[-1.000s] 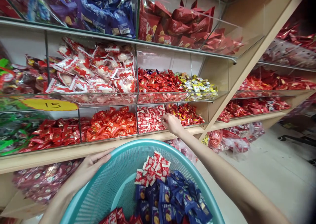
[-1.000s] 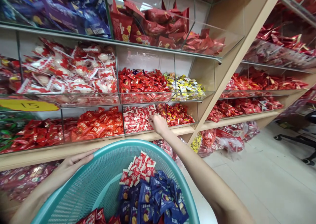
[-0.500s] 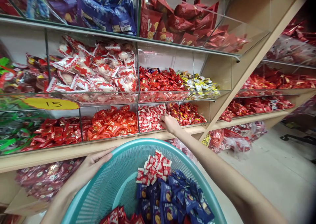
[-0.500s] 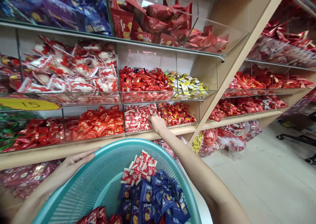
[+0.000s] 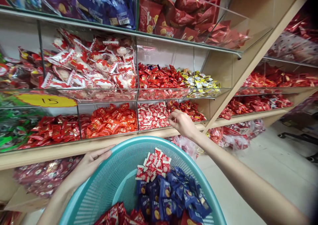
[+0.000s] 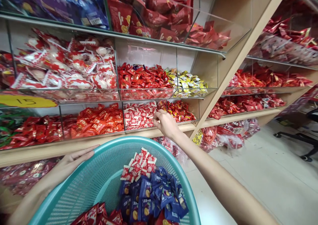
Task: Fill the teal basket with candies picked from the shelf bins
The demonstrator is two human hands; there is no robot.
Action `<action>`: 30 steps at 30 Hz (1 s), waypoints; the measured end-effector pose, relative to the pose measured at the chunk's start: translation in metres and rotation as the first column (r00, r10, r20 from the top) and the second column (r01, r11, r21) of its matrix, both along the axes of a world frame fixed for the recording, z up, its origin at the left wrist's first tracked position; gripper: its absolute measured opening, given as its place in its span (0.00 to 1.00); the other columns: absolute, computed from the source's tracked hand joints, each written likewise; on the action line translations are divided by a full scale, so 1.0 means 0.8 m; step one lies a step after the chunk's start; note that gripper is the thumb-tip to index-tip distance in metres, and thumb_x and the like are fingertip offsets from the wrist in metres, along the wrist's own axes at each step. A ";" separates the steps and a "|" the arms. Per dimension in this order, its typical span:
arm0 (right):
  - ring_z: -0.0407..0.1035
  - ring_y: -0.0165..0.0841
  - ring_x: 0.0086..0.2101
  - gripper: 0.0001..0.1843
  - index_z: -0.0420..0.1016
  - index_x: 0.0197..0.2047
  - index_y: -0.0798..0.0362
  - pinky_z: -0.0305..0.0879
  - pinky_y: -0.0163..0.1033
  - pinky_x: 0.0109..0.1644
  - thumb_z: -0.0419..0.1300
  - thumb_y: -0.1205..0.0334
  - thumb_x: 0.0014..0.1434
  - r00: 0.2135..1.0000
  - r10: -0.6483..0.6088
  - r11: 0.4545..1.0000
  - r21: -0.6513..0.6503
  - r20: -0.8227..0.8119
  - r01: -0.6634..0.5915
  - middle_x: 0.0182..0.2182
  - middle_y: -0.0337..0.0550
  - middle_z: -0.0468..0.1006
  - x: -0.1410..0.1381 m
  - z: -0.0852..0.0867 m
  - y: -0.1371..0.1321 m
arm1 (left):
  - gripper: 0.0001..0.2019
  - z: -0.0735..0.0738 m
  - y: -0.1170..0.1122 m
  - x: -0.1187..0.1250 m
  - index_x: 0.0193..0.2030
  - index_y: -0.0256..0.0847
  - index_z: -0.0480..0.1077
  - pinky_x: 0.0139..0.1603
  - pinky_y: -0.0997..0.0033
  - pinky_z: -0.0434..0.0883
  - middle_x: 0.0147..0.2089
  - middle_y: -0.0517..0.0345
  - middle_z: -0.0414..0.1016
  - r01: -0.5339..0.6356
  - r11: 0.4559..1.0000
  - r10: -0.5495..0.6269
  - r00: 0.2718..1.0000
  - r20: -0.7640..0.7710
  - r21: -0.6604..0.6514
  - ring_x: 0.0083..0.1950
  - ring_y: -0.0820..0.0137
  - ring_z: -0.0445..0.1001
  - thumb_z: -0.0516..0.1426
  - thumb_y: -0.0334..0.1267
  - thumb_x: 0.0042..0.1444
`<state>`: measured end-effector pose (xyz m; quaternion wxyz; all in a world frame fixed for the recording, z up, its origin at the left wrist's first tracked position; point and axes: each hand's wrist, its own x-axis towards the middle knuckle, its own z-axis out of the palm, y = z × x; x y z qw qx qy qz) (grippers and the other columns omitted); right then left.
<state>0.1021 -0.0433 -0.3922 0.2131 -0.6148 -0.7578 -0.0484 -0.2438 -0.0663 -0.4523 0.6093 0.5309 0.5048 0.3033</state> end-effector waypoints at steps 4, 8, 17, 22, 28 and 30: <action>0.63 0.28 0.30 0.07 0.71 0.30 0.55 0.55 0.32 0.34 0.52 0.68 0.52 0.980 0.180 0.968 -0.159 -0.085 -0.192 0.29 0.41 0.70 -0.012 -0.006 -0.042 | 0.27 -0.001 0.000 0.000 0.51 0.45 0.69 0.48 0.65 0.69 0.48 0.54 0.73 -0.007 1.000 0.007 1.000 0.003 0.000 0.47 0.60 0.73 0.60 0.51 0.43; 0.65 0.29 0.31 0.06 0.72 0.29 0.55 0.55 0.32 0.34 0.53 0.70 0.51 0.953 0.303 0.891 -0.351 -0.015 -0.289 0.29 0.42 0.72 -0.024 -0.029 -0.062 | 0.27 0.000 0.000 0.000 0.51 0.45 0.69 0.48 0.64 0.69 0.49 0.54 0.72 -0.005 1.000 0.005 1.000 -0.015 0.012 0.47 0.59 0.72 0.60 0.52 0.43; 0.67 0.31 0.33 0.11 0.70 0.29 0.55 0.53 0.33 0.32 0.48 0.70 0.57 0.919 0.330 0.852 -0.486 0.213 -0.193 0.32 0.45 0.73 -0.035 -0.040 -0.063 | 0.27 -0.003 0.001 -0.002 0.51 0.44 0.69 0.48 0.69 0.68 0.50 0.56 0.71 0.025 0.999 -0.024 0.999 -0.029 0.023 0.50 0.62 0.71 0.58 0.53 0.45; 0.67 0.32 0.35 0.11 0.71 0.32 0.54 0.54 0.33 0.34 0.48 0.68 0.56 0.917 0.343 0.844 -0.494 0.203 -0.207 0.34 0.46 0.73 -0.032 -0.037 -0.064 | 0.26 -0.004 0.002 -0.003 0.51 0.45 0.68 0.48 0.70 0.69 0.50 0.57 0.71 0.032 0.999 -0.031 0.999 -0.016 0.017 0.50 0.62 0.70 0.59 0.53 0.45; 0.68 0.34 0.36 0.11 0.73 0.34 0.54 0.55 0.33 0.35 0.49 0.67 0.55 0.922 0.321 0.854 -0.487 0.216 -0.184 0.34 0.47 0.75 -0.024 -0.049 -0.065 | 0.27 -0.001 0.001 -0.001 0.51 0.45 0.69 0.47 0.68 0.70 0.50 0.56 0.72 0.020 1.000 -0.019 0.999 -0.032 0.013 0.47 0.61 0.72 0.59 0.53 0.44; 0.68 0.34 0.36 0.10 0.73 0.34 0.54 0.55 0.34 0.34 0.50 0.67 0.54 0.930 0.283 0.863 -0.486 0.236 -0.140 0.34 0.47 0.75 -0.025 -0.053 -0.065 | 0.28 -0.001 0.001 -0.001 0.50 0.44 0.69 0.47 0.68 0.70 0.49 0.56 0.72 0.014 1.000 -0.013 0.999 -0.040 0.022 0.48 0.60 0.72 0.59 0.53 0.43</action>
